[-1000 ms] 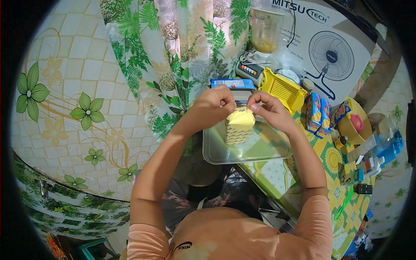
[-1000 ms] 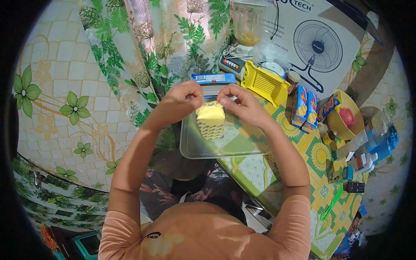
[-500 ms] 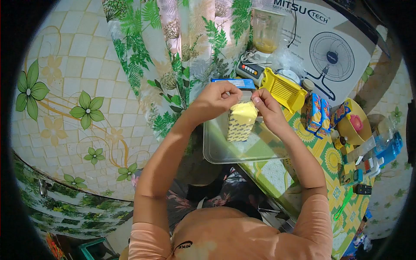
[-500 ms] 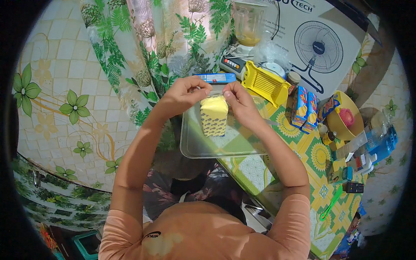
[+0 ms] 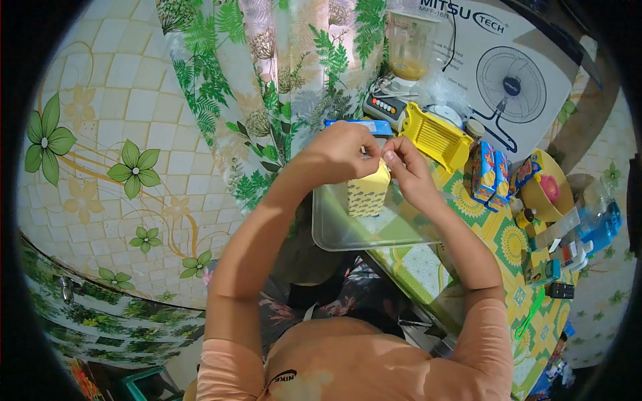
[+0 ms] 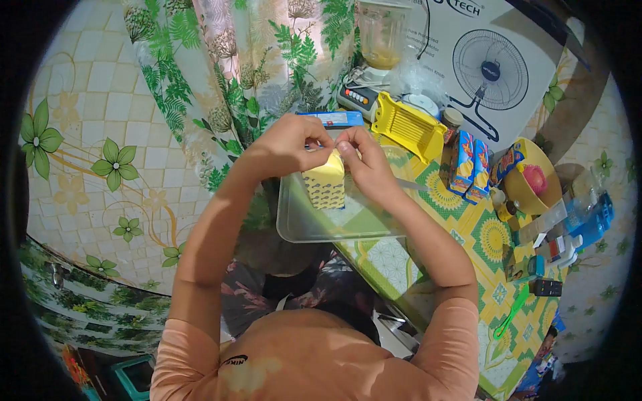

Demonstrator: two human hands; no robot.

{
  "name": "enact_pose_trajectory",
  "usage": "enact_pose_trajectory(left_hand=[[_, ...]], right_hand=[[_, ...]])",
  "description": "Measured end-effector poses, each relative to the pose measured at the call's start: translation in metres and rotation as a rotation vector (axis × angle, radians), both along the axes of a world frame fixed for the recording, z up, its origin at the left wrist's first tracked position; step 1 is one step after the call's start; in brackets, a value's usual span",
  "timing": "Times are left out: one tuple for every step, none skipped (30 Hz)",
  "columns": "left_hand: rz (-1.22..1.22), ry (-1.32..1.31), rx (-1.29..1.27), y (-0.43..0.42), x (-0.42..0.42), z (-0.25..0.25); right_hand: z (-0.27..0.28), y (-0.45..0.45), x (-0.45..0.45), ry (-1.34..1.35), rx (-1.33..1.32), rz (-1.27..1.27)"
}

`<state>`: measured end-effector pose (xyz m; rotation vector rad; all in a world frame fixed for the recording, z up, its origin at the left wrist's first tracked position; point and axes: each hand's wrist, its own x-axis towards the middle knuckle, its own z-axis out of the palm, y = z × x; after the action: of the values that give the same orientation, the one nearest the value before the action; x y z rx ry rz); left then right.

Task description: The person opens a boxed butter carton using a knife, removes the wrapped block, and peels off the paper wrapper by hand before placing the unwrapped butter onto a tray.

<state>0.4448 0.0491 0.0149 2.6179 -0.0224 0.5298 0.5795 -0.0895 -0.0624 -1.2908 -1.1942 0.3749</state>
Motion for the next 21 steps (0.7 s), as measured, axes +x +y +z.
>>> enact_pose_trajectory(left_hand=[[-0.004,0.025,0.019,-0.001,0.000,0.004],[0.012,0.062,0.050,-0.001,0.000,0.007],[0.027,0.098,0.080,-0.002,0.001,0.011],[0.042,0.135,0.111,-0.002,0.002,0.013],[0.028,0.119,0.129,-0.001,0.004,0.012],[0.015,0.102,0.148,0.001,0.006,0.010],[0.001,0.085,0.166,0.002,0.007,0.009],[0.010,0.109,0.179,0.002,0.008,0.009],[0.018,0.133,0.192,0.002,0.008,0.011],[0.026,0.157,0.206,0.001,0.009,0.013],[0.008,0.144,0.213,0.003,0.010,0.013],[-0.010,0.130,0.220,0.005,0.011,0.012],[-0.029,0.116,0.227,0.006,0.012,0.012],[-0.037,0.125,0.226,0.006,0.012,0.013],[-0.045,0.135,0.225,0.006,0.013,0.014],[-0.052,0.144,0.224,0.006,0.013,0.014],[-0.053,0.143,0.218,0.005,0.013,0.014],[-0.054,0.142,0.211,0.004,0.014,0.013],[-0.055,0.140,0.205,0.003,0.016,0.012],[-0.064,0.139,0.208,0.002,0.017,0.012],[-0.071,0.137,0.212,0.002,0.018,0.011]], right_hand=[[0.000,0.000,0.000,-0.004,-0.001,0.001],[0.001,0.000,0.000,-0.008,-0.002,0.003],[0.002,-0.001,-0.001,-0.011,-0.003,0.005],[0.003,-0.001,-0.001,-0.015,-0.005,0.007],[0.002,-0.001,0.000,0.007,-0.013,0.016],[0.003,-0.001,0.001,0.029,-0.021,0.026],[0.003,-0.001,0.001,0.051,-0.030,0.035],[0.004,-0.001,0.001,-0.020,-0.012,-0.023],[0.007,-0.002,0.000,-0.092,0.006,-0.081],[0.010,-0.003,-0.001,-0.163,0.024,-0.139],[0.016,-0.006,-0.004,-0.212,0.001,-0.188],[0.025,-0.011,-0.010,-0.262,-0.022,-0.236],[0.033,-0.017,-0.014,-0.310,-0.045,-0.285],[0.040,-0.022,-0.018,-0.393,-0.105,-0.319],[0.047,-0.028,-0.021,-0.476,-0.165,-0.352],[0.051,-0.031,-0.024,-0.557,-0.226,-0.384],[0.052,-0.032,-0.025,-0.603,-0.213,-0.416],[0.053,-0.033,-0.027,-0.648,-0.200,-0.450],[0.053,-0.034,-0.028,-0.693,-0.186,-0.483],[0.052,-0.035,-0.027,-0.721,-0.179,-0.494],[0.051,-0.035,-0.026,-0.748,-0.171,-0.505]])
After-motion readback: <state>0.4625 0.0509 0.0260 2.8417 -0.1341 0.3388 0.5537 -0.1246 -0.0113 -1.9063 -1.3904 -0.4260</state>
